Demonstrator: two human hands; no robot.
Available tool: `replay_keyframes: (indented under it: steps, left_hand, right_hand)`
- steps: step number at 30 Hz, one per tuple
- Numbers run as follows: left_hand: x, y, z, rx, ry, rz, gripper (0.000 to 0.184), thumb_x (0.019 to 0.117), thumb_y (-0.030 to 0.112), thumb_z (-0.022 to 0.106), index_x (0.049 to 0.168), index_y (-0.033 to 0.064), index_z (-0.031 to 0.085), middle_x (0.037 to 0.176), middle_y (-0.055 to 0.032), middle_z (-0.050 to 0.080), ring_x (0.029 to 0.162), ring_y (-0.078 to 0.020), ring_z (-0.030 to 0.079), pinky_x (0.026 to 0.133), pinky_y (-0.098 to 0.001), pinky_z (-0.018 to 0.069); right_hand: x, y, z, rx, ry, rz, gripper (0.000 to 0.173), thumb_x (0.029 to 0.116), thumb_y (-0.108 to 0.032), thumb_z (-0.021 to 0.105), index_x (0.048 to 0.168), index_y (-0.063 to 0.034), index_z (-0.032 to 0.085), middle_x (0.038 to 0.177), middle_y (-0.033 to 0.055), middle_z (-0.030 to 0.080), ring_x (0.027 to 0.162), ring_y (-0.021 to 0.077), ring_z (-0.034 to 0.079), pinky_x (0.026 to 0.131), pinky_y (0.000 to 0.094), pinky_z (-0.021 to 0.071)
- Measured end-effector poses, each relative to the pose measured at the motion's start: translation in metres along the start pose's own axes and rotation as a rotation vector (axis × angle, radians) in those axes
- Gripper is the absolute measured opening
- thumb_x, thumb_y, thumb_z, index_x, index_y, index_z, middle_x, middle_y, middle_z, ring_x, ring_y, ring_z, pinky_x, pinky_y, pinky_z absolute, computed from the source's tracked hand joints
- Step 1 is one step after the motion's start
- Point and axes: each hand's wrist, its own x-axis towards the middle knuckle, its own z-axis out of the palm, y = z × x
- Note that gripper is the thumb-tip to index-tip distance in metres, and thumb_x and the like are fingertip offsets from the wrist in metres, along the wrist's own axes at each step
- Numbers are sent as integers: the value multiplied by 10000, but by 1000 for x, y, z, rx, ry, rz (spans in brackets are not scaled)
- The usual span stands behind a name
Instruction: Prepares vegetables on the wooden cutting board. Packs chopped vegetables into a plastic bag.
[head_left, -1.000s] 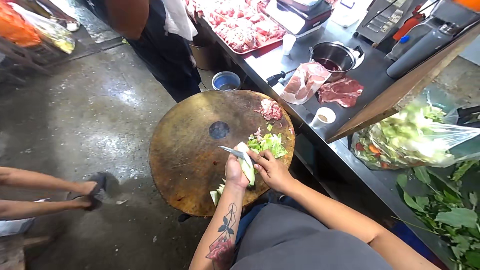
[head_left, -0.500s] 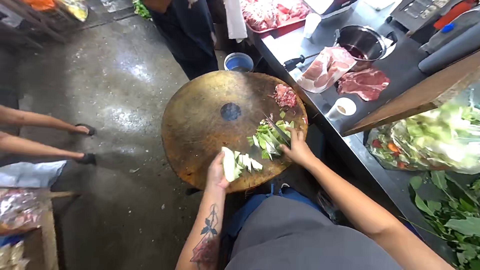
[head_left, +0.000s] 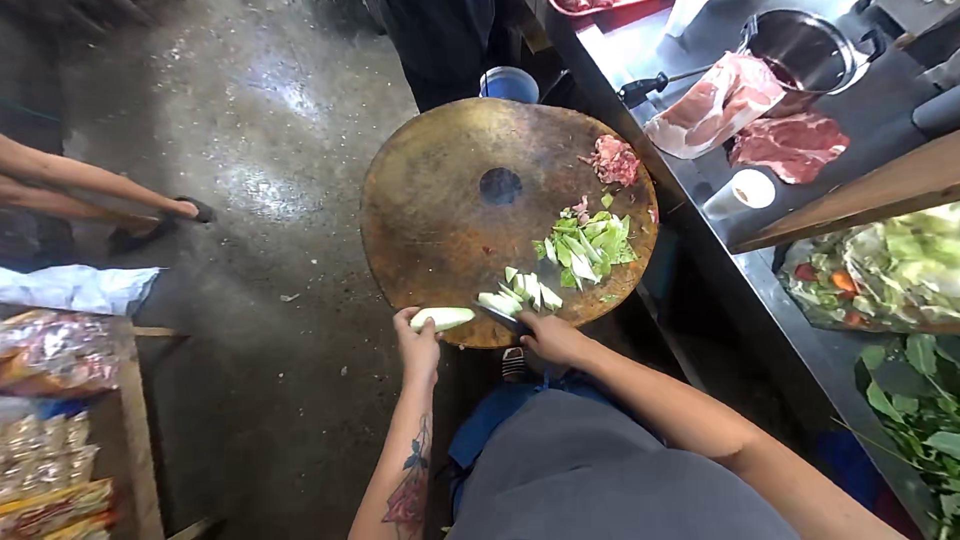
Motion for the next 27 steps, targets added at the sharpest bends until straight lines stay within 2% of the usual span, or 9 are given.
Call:
replay_keyframes:
  steps: [3,5,6,9,12,14,19,25,27]
  left_hand:
    - [6,-15,14,181,-153,160,433,1000,51,594,1404,-14,451,1339,-242,553,1058,-277,681,856,-426,607]
    - [10,-20,20,360,-231,315,454,953,108,679,1357,-22,519,1318,-239,577,1189,-309,609,1006,-460,521]
    - [10,-19,24,437,-252,366,461,937,140,718,1335,-16,544,1292,-230,599,1204,-321,599,1037,-474,495]
    - [7,-14,29,572,-314,443,440,935,176,741,1310,9,583,1239,-193,639,1165,-303,630,1029,-461,512]
    - [6,-9,30,637,-344,487,383,947,165,721,1279,11,610,1226,-200,636,1132,-312,639,1012,-464,520]
    - [7,-9,30,658,-348,497,375,949,169,716,1273,12,610,1222,-197,635,1121,-311,644,1006,-465,524]
    - [9,-11,29,702,-356,508,381,960,203,708,1283,28,606,1219,-187,640,1123,-320,647,995,-473,529]
    - [8,-11,31,711,-357,524,376,961,196,709,1283,30,608,1248,-189,635,1139,-324,647,1000,-485,527]
    - [8,-11,31,714,-354,516,377,960,198,711,1283,33,607,1249,-187,634,1141,-321,646,1001,-480,527]
  right_hand:
    - [-4,6,-7,11,85,93,460,1064,-300,510,1479,-107,455,1162,239,682,1110,422,667,957,609,513]
    - [-10,9,-7,-50,97,117,455,1068,-292,482,1480,-108,431,1142,234,685,1096,418,675,935,602,523]
    - [-15,9,-5,-87,98,110,447,1064,-277,477,1476,-112,422,1129,234,683,1081,422,677,913,604,530]
    - [-29,-1,9,-183,126,85,425,1066,-261,449,1475,-147,436,1143,235,669,1026,434,687,843,610,553]
    - [-27,-20,14,-248,123,141,432,1078,-241,398,1506,-179,407,1318,246,594,1032,444,684,817,605,563]
    - [-24,-18,20,-259,107,181,453,1079,-226,388,1531,-196,380,1351,245,575,1035,445,684,817,607,563]
    - [-45,22,39,-226,51,248,474,1069,-234,406,1539,-185,363,1266,231,627,1045,440,682,837,619,551]
    - [-32,-18,27,-198,85,178,428,1087,-264,382,1504,-166,379,1187,219,656,1010,422,695,818,597,560]
    - [-26,-16,33,-190,56,205,457,1076,-248,409,1523,-173,359,1188,224,653,1025,429,691,827,607,558]
